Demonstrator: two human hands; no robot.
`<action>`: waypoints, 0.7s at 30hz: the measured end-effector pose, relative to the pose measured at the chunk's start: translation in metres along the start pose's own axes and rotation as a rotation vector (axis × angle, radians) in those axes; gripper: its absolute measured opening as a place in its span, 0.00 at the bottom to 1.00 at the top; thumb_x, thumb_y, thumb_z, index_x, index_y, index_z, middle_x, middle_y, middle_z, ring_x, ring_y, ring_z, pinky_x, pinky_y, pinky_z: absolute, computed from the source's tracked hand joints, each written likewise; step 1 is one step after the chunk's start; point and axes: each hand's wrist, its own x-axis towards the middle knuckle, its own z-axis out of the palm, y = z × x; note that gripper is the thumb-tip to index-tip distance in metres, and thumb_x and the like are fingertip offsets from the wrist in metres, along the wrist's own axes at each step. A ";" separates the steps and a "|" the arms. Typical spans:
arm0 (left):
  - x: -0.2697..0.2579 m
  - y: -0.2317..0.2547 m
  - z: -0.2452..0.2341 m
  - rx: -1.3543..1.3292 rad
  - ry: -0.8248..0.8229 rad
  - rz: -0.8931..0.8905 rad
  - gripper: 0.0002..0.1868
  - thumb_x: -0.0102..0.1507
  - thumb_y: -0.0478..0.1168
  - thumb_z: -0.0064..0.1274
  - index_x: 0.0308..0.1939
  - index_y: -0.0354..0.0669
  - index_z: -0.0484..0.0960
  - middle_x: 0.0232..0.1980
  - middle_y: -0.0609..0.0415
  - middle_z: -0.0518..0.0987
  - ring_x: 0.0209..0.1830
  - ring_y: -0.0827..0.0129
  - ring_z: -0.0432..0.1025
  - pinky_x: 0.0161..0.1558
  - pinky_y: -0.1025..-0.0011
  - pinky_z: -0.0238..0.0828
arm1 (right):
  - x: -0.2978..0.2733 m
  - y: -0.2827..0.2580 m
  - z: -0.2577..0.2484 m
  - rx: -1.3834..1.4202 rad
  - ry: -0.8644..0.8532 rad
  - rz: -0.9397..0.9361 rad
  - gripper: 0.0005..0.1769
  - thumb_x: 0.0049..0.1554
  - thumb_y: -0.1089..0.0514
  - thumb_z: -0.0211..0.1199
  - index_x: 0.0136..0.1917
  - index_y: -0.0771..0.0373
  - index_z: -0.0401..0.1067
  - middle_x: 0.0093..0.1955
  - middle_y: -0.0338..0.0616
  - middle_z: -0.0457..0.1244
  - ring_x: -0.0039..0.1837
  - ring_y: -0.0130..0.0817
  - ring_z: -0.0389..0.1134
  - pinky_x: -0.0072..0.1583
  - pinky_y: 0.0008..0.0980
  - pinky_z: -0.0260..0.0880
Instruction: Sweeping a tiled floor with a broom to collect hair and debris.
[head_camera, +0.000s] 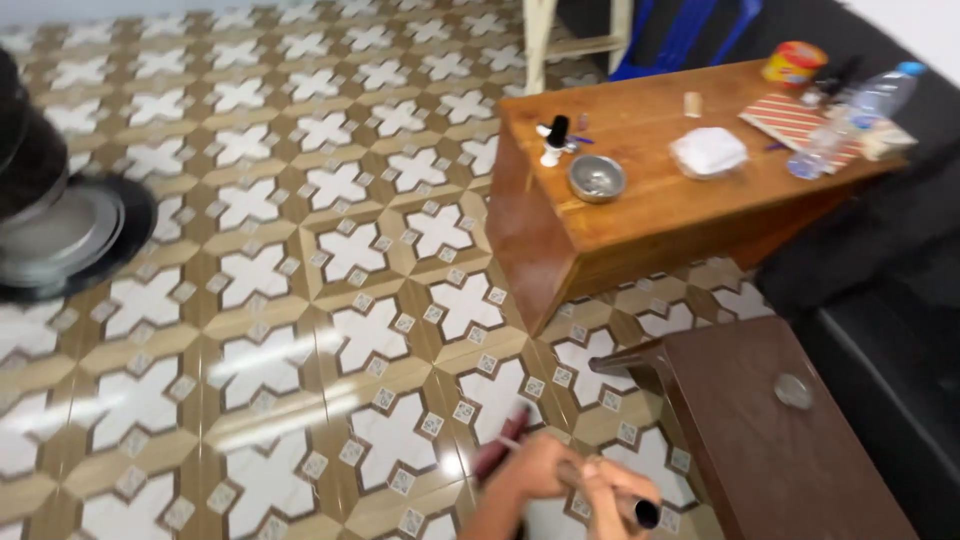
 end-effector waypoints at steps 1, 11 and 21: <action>0.004 -0.039 0.003 -0.022 -0.026 0.031 0.18 0.47 0.40 0.60 0.41 0.46 0.87 0.42 0.44 0.85 0.43 0.52 0.80 0.48 0.62 0.78 | -0.031 0.049 0.009 0.082 0.015 -0.053 0.13 0.57 0.63 0.65 0.33 0.70 0.69 0.30 0.42 0.61 0.34 0.23 0.56 0.36 0.26 0.58; 0.024 -0.115 -0.098 0.352 0.535 -0.273 0.11 0.50 0.44 0.65 0.23 0.42 0.82 0.32 0.44 0.83 0.42 0.47 0.76 0.47 0.54 0.72 | 0.084 0.055 0.067 0.516 -0.321 -0.295 0.13 0.70 0.62 0.59 0.42 0.66 0.70 0.41 0.39 0.65 0.48 0.31 0.68 0.58 0.40 0.72; 0.147 0.006 -0.077 0.026 0.214 0.164 0.12 0.59 0.46 0.58 0.24 0.44 0.82 0.26 0.43 0.78 0.27 0.46 0.74 0.31 0.56 0.69 | 0.238 -0.126 0.028 0.365 -0.065 -0.063 0.21 0.66 0.58 0.59 0.31 0.62 0.64 0.28 0.31 0.55 0.32 0.20 0.52 0.36 0.26 0.51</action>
